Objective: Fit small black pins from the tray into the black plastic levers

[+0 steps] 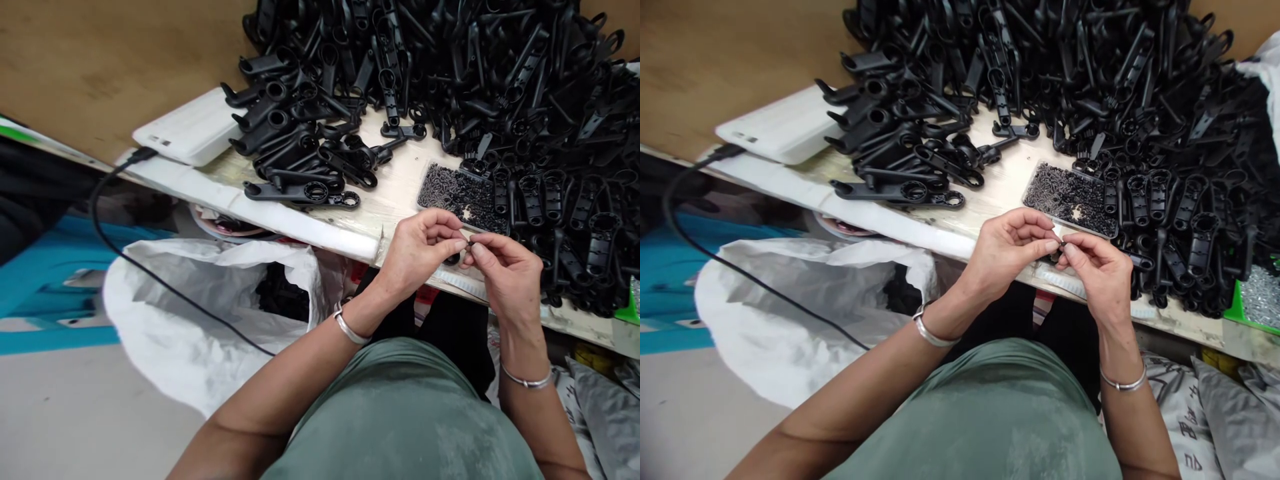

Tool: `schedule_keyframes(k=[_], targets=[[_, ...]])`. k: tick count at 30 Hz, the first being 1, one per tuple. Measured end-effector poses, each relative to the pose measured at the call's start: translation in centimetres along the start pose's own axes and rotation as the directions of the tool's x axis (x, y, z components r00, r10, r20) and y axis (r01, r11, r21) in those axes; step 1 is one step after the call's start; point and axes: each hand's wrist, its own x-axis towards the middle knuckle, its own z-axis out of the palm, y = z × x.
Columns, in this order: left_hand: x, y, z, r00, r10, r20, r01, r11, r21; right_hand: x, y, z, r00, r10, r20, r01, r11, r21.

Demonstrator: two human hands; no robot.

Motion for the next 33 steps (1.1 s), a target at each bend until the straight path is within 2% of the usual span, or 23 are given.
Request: schedule_keyframes(k=[4,10,13,19,33], targets=[[-0.09,-0.02,0.04,1.000,-0.002,-0.006,0.002,1.000,0.022,-0.09,0.00,0.06,0.999,0.049,0.004,-0.049,0.996,0.074],[-0.08,-0.24,0.13,1.000,-0.018,-0.009,0.019,0.999,0.031,-0.31,0.10,0.00,0.999,0.052,0.000,-0.052,0.997,0.054],[-0.07,-0.25,0.16,1.000,-0.026,-0.014,0.027,0.999,0.028,-0.28,0.06,-0.02,0.997,0.071,0.001,-0.070,0.991,0.112],[-0.14,-0.14,0.25,1.000,-0.020,-0.023,0.021,1.000,0.023,-0.15,-0.06,-0.15,0.991,0.129,0.030,-0.132,0.949,0.287],[-0.42,-0.02,0.36,0.999,-0.040,-0.030,0.040,0.999,-0.011,-0.30,0.41,-0.51,0.947,0.295,0.129,-0.322,0.862,0.392]])
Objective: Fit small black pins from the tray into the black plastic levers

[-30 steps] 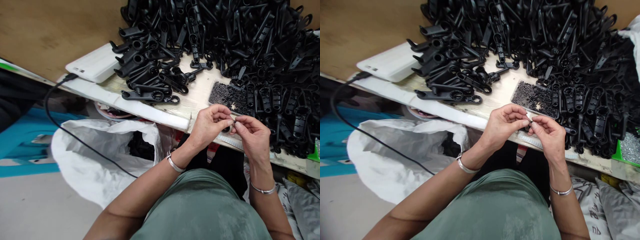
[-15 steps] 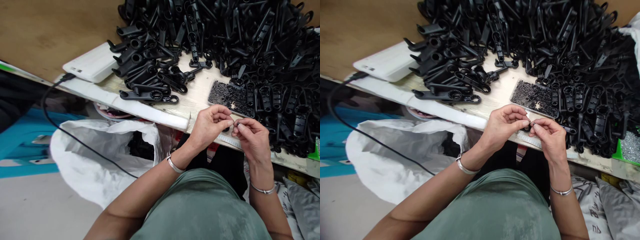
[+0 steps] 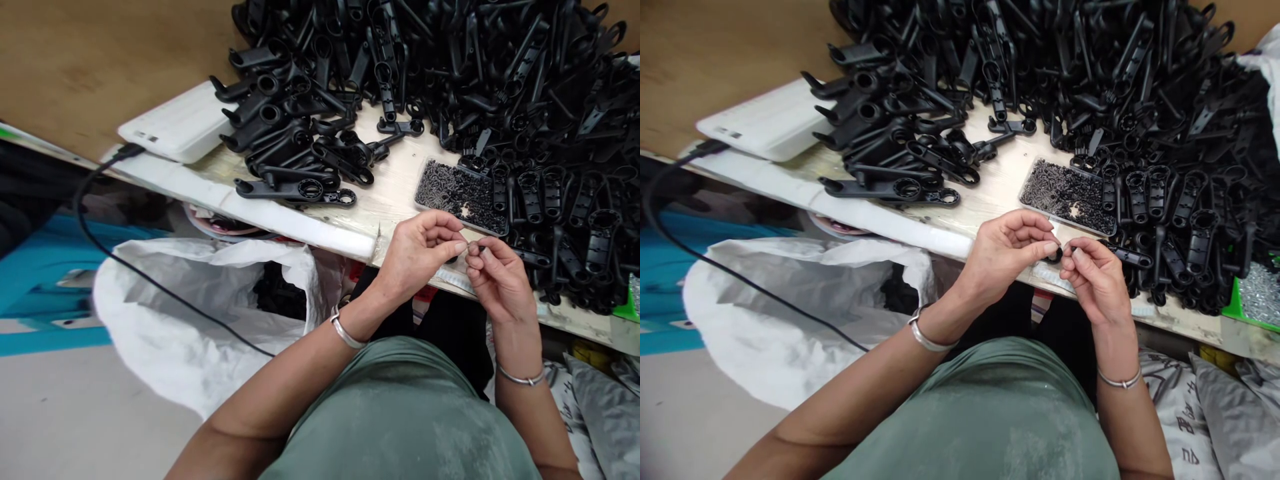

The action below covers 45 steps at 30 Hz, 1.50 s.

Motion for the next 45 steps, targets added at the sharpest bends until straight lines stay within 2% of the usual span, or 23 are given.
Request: schedule_keyframes(k=[9,18,23,27,36,45], targets=[[0.0,-0.1,0.1,1.000,0.000,0.009,0.000,1.000,0.000,-0.1,0.2,0.0,1.000,-0.001,-0.013,0.001,1.000,0.009],[-0.2,-0.3,0.0,0.999,-0.009,0.039,0.008,1.000,0.010,-0.2,0.5,0.2,0.979,-0.192,-0.073,0.182,0.976,-0.120],[-0.3,-0.3,0.0,0.998,-0.022,0.054,0.021,1.000,0.009,-0.3,0.5,0.3,0.970,-0.214,-0.117,0.192,0.966,-0.172],[-0.2,-0.3,0.0,0.997,-0.027,0.075,0.025,0.999,0.021,-0.4,0.3,0.2,0.965,-0.244,-0.092,0.223,0.955,-0.194],[-0.3,-0.3,-0.2,0.996,-0.038,0.082,0.036,0.999,0.024,-0.4,0.3,-0.4,0.916,-0.396,0.061,0.389,0.843,-0.372],[-0.4,-0.7,-0.2,0.997,-0.021,0.070,0.019,1.000,0.019,-1.7,-0.1,1.0,0.866,-0.499,-0.045,0.358,0.679,-0.641]])
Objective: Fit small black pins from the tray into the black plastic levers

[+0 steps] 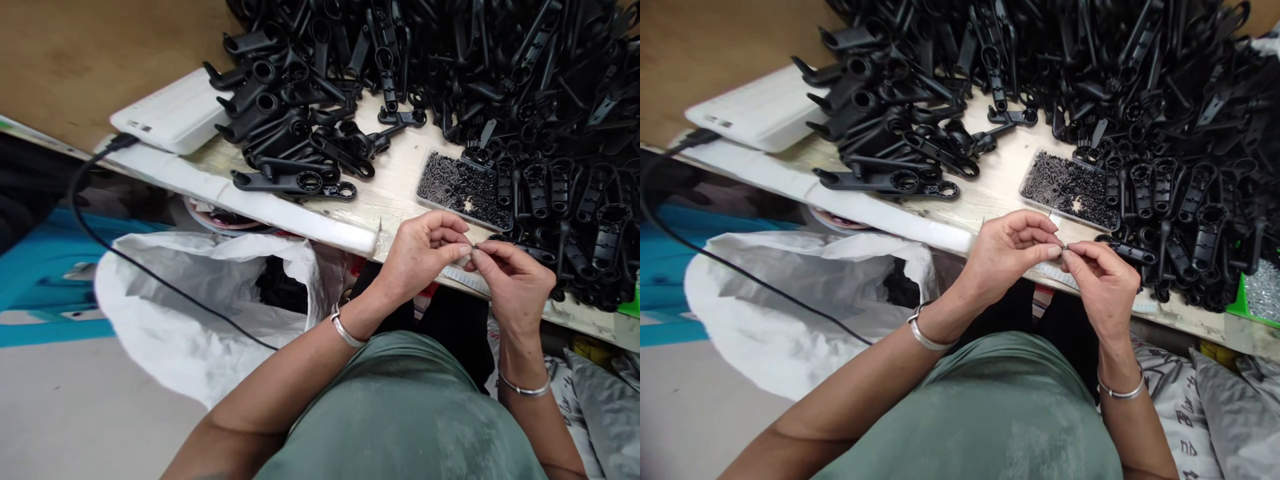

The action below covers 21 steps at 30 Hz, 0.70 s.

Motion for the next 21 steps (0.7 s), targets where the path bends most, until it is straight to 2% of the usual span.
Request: schedule_keyframes(k=[8,13,15,18,21], targets=[[0.2,0.2,-0.1,0.995,0.094,-0.023,-0.092,0.993,0.075,0.1,-0.5,0.4,0.992,-0.121,0.033,0.125,0.961,-0.248],[0.2,0.4,-0.5,0.993,0.106,-0.049,-0.103,0.993,0.058,1.2,-0.7,0.3,0.980,-0.139,0.140,0.164,0.969,-0.186],[0.3,0.4,-0.7,0.992,0.114,-0.057,-0.110,0.992,0.059,1.4,-0.8,0.3,0.975,-0.152,0.162,0.185,0.960,-0.212],[0.4,0.2,-0.9,0.990,0.129,-0.061,-0.124,0.988,0.088,1.4,-0.8,0.4,0.968,-0.185,0.169,0.228,0.928,-0.293],[0.3,0.1,-1.0,0.989,0.144,-0.030,-0.138,0.979,0.153,1.4,-0.6,0.6,0.975,-0.172,0.138,0.209,0.920,-0.330]])
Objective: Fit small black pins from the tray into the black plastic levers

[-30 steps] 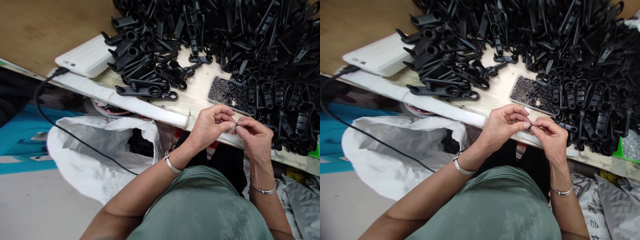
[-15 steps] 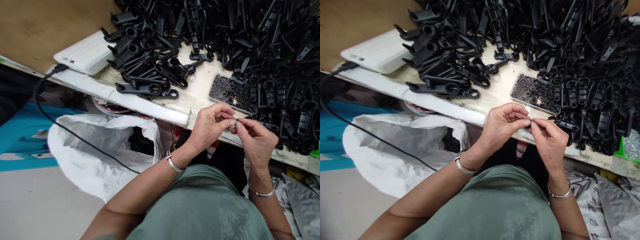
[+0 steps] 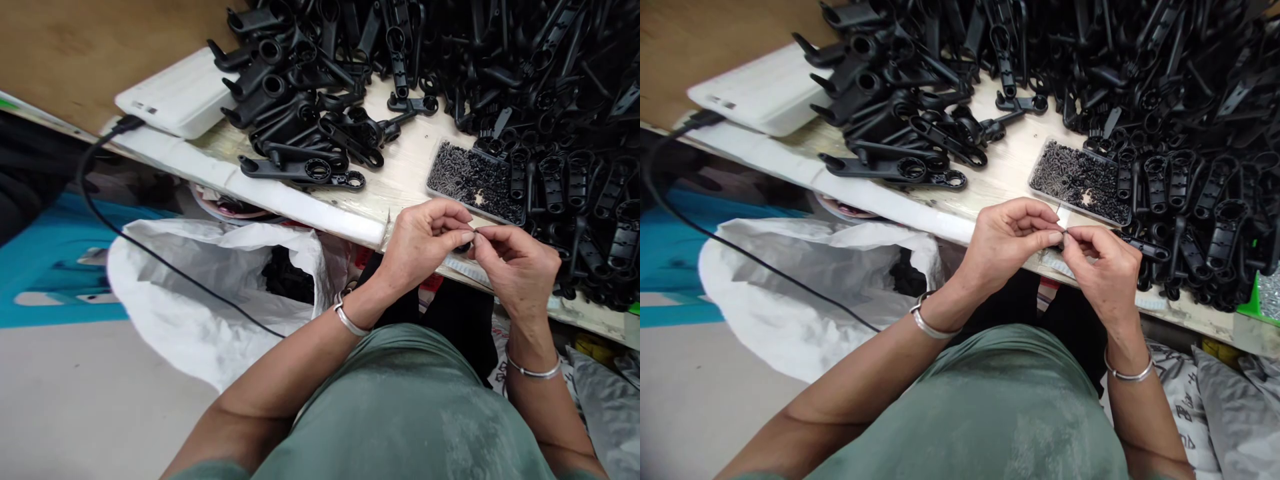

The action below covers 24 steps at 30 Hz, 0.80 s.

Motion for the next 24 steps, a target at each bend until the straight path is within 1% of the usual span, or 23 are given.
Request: schedule_keyframes(k=[2,4,5,6,8,9,10,12,15,17,19,21,24], targets=[[-0.2,0.3,-0.3,0.999,0.025,0.040,-0.029,0.994,0.103,0.0,0.1,0.0,0.999,0.052,0.005,-0.052,0.997,0.055],[-0.5,1.0,-0.8,0.993,0.090,0.080,-0.110,0.949,0.296,-0.1,0.4,-0.2,0.995,0.102,0.023,-0.104,0.986,0.133],[-0.7,1.3,-1.1,0.985,0.137,0.101,-0.167,0.894,0.416,-0.1,0.6,-0.4,0.992,0.122,0.034,-0.125,0.979,0.158],[-0.9,1.6,-1.4,0.974,0.187,0.130,-0.228,0.813,0.536,-0.2,0.8,-0.5,0.989,0.140,0.044,-0.146,0.974,0.171],[-1.1,2.1,-2.0,0.946,0.252,0.203,-0.318,0.607,0.728,-0.6,1.2,-0.8,0.983,0.175,0.056,-0.183,0.968,0.170],[-1.1,2.2,-2.2,0.935,0.256,0.244,-0.345,0.510,0.788,-0.7,1.4,-0.8,0.979,0.196,0.060,-0.203,0.964,0.170],[-1.0,2.2,-2.2,0.929,0.239,0.284,-0.363,0.428,0.828,-0.9,1.6,-0.9,0.975,0.215,0.062,-0.223,0.959,0.173],[-0.7,2.0,-2.0,0.923,0.160,0.349,-0.382,0.304,0.873,-1.3,1.8,-0.8,0.966,0.254,0.058,-0.260,0.949,0.181],[-0.2,1.4,-1.0,0.915,0.025,0.403,-0.400,0.181,0.898,-1.7,1.8,-0.5,0.952,0.300,0.053,-0.305,0.933,0.193],[0.1,1.0,-0.4,0.912,-0.029,0.409,-0.402,0.132,0.906,-1.9,1.8,-0.3,0.944,0.324,0.056,-0.329,0.923,0.201],[0.3,0.7,-0.1,0.914,-0.049,0.403,-0.395,0.118,0.911,-2.1,1.8,-0.3,0.938,0.339,0.064,-0.345,0.916,0.205],[0.4,0.4,-0.1,0.919,-0.046,0.392,-0.383,0.137,0.913,-2.2,1.9,-0.2,0.938,0.340,0.067,-0.346,0.915,0.206],[0.4,0.2,-0.1,0.931,-0.039,0.364,-0.350,0.192,0.917,-2.4,2.1,-0.2,0.945,0.322,0.065,-0.328,0.923,0.200]])
